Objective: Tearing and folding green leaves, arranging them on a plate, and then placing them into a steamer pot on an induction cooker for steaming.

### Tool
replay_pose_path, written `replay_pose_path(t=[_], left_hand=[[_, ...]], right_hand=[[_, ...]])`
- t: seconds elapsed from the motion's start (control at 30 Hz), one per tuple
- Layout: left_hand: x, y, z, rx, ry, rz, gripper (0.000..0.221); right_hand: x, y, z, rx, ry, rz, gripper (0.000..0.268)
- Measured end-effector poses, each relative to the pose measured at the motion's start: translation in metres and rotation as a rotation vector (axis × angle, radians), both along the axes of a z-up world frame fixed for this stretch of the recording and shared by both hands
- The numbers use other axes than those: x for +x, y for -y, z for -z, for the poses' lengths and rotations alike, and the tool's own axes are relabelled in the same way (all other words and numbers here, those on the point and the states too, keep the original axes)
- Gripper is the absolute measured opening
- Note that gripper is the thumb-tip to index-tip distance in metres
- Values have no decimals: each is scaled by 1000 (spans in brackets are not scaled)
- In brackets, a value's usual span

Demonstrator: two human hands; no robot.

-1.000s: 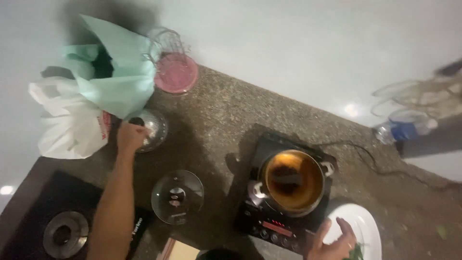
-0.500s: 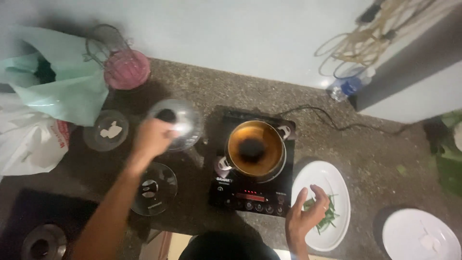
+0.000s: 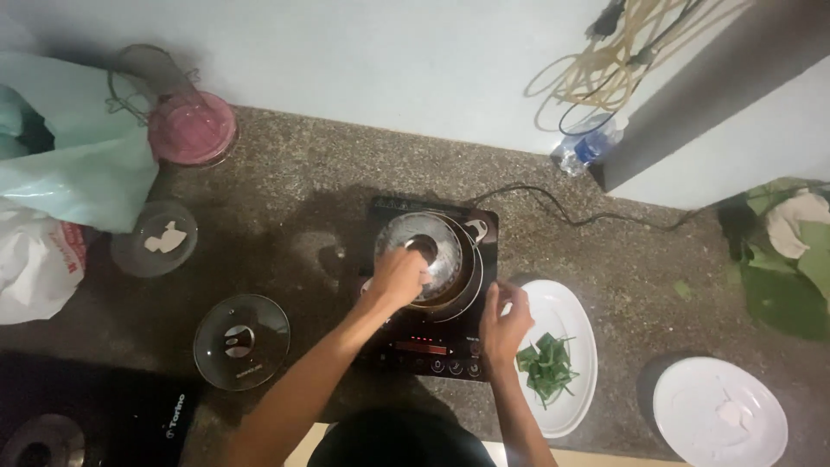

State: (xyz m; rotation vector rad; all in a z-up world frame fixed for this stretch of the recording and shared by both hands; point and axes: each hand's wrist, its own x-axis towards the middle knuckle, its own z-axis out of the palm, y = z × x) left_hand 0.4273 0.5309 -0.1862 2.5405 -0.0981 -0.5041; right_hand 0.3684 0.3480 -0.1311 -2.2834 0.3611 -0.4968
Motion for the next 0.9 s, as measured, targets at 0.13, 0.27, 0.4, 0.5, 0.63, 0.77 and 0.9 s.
replay_pose_path(t=[0.13,0.27,0.4,0.5,0.63,0.77,0.9], left_hand=[[1,12,-2,-98,4,4,6],[4,13,-37,-150,27,81,27],[7,10,-10,-152,19,83,30],[11,9,15,-131,24,90,33],[9,8,12,-109,8,80,18],[3,7,-38,-67,-13,110,15],[4,-7,-62,14,11,181,22]], right_hand=[[33,-9,5,53,-168,-130,23],[61,-17,20,-72,-277,-259,19],[72,-27,24,-292,-452,-360,34],[81,-31,39,-449,-480,-397,32],[88,-38,51,-552,-547,-421,34],[90,-40,61,-608,-477,-401,24],[87,-39,54,-610,-377,-424,26]])
